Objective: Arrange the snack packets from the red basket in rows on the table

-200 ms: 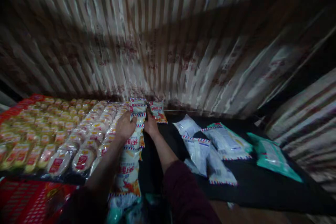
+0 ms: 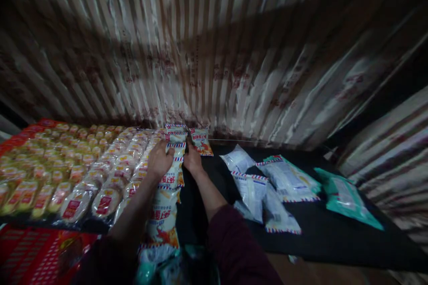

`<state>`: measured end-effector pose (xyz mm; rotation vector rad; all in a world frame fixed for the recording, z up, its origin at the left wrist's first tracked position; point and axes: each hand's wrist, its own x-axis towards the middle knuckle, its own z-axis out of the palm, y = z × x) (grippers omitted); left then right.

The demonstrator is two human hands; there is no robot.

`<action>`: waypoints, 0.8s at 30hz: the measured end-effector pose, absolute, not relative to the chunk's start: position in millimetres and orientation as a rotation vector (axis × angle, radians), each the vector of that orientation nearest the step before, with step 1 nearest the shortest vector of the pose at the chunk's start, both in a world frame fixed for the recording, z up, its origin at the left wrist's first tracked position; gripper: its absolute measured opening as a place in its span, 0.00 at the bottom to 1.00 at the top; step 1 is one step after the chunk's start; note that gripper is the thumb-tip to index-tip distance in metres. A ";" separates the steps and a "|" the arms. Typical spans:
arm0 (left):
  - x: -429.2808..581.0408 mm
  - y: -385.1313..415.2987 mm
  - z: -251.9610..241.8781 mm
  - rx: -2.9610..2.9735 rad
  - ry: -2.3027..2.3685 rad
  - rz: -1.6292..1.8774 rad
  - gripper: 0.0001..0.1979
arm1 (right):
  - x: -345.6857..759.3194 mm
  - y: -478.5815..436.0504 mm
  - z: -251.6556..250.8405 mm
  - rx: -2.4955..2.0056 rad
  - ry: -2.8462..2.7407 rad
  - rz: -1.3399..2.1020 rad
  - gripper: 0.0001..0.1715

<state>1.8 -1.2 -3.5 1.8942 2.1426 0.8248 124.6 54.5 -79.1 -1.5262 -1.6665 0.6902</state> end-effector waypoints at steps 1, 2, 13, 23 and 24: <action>1.7 -1.3 -3.7 1.890 2.148 0.832 0.23 | 125.2 52.2 -78.6 -1.558 -1.664 0.657 0.37; 1.5 -1.5 -3.8 1.885 2.155 0.837 0.23 | 126.1 49.4 -78.1 -1.583 -1.667 0.623 0.37; -0.8 -12.7 -7.0 1.885 2.163 0.854 0.24 | 131.8 18.4 -80.9 -1.708 -1.713 0.578 0.33; 2.5 -8.9 -9.1 1.843 2.159 0.872 0.24 | 122.7 8.7 -87.6 -1.618 -1.597 0.732 0.34; 2.3 -8.2 -9.9 1.846 2.150 0.888 0.24 | 123.7 8.4 -87.2 -1.616 -1.590 0.738 0.34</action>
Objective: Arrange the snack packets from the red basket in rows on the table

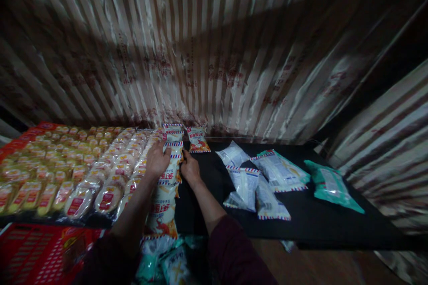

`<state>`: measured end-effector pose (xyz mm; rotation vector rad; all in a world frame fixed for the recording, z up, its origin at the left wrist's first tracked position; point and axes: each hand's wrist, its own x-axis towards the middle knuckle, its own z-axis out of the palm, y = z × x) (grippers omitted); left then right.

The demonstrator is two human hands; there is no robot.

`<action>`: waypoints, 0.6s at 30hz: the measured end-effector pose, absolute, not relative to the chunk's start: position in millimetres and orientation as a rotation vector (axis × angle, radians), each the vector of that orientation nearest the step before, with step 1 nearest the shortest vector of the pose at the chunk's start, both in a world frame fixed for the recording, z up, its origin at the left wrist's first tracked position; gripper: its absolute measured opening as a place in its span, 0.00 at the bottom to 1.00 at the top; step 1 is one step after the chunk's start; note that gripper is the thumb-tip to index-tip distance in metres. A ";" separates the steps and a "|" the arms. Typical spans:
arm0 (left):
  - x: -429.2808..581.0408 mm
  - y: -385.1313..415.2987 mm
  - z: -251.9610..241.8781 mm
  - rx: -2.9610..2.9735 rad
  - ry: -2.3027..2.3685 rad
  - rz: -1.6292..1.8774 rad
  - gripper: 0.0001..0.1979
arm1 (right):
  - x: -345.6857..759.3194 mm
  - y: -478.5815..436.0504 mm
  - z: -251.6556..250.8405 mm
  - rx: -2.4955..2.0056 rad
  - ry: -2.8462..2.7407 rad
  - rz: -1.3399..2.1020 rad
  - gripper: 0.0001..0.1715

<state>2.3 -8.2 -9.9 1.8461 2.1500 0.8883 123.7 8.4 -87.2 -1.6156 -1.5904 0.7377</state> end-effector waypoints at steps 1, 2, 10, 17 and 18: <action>1.8 -7.7 -10.7 1.852 2.140 0.909 0.23 | 124.9 7.9 -87.0 -1.615 -1.585 0.735 0.34; 1.1 -7.4 -11.4 1.858 2.130 0.934 0.23 | 126.3 7.1 -87.2 -1.617 -1.575 0.726 0.34; -6.4 -53.2 -13.0 1.922 2.023 1.440 0.19 | 134.7 -12.6 -99.9 -1.563 -1.388 0.712 0.25; 10.5 -153.6 -38.0 2.056 2.069 1.439 0.23 | 128.8 -36.6 -92.7 -1.504 -1.334 0.771 0.30; 11.9 -160.1 -43.0 2.049 2.111 1.334 0.24 | 126.9 -39.4 -91.2 -1.486 -1.342 0.794 0.32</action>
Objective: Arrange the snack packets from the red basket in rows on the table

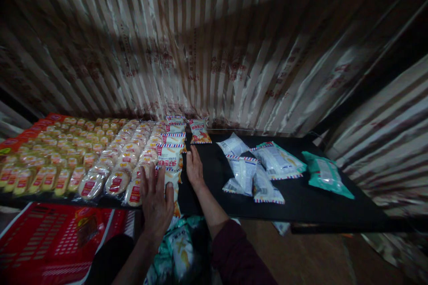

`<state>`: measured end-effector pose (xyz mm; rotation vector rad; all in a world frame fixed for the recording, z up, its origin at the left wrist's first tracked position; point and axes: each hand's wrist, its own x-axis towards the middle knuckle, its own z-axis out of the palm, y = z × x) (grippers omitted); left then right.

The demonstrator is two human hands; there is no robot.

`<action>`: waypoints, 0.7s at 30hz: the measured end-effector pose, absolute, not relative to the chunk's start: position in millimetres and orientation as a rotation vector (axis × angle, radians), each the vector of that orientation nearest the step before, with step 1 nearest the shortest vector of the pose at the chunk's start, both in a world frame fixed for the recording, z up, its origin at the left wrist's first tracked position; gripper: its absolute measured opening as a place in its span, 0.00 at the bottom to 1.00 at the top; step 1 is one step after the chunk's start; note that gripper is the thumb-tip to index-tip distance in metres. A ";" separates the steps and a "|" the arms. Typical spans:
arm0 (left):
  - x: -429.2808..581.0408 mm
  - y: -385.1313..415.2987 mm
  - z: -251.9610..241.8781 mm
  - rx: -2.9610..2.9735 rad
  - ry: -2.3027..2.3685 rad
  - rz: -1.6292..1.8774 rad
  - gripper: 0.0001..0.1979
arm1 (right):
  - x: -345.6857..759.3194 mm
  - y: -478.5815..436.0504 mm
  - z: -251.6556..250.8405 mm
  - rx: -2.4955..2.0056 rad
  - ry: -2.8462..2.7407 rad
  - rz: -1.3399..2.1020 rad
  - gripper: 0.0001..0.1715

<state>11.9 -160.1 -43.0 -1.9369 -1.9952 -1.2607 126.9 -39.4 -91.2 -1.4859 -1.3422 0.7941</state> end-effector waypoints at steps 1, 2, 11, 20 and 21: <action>12.6 -163.9 -47.3 -1.959 -2.043 -1.192 0.24 | 124.9 -41.8 -89.8 -1.465 -1.354 0.817 0.34; 12.6 -165.2 -50.8 -1.979 -2.088 -1.126 0.25 | 122.9 -43.6 -88.6 -1.446 -1.366 0.840 0.35; 7.9 -150.5 -56.3 -2.015 -2.151 -0.985 0.24 | 103.9 -44.6 -85.6 -1.376 -1.345 0.935 0.43; 9.0 -149.8 -59.9 -2.006 -2.108 -1.031 0.25 | 104.6 -45.4 -86.2 -1.390 -1.320 0.927 0.39; 8.9 -150.4 -58.4 -2.003 -2.103 -1.028 0.25 | 106.3 -45.5 -86.3 -1.369 -1.325 0.918 0.37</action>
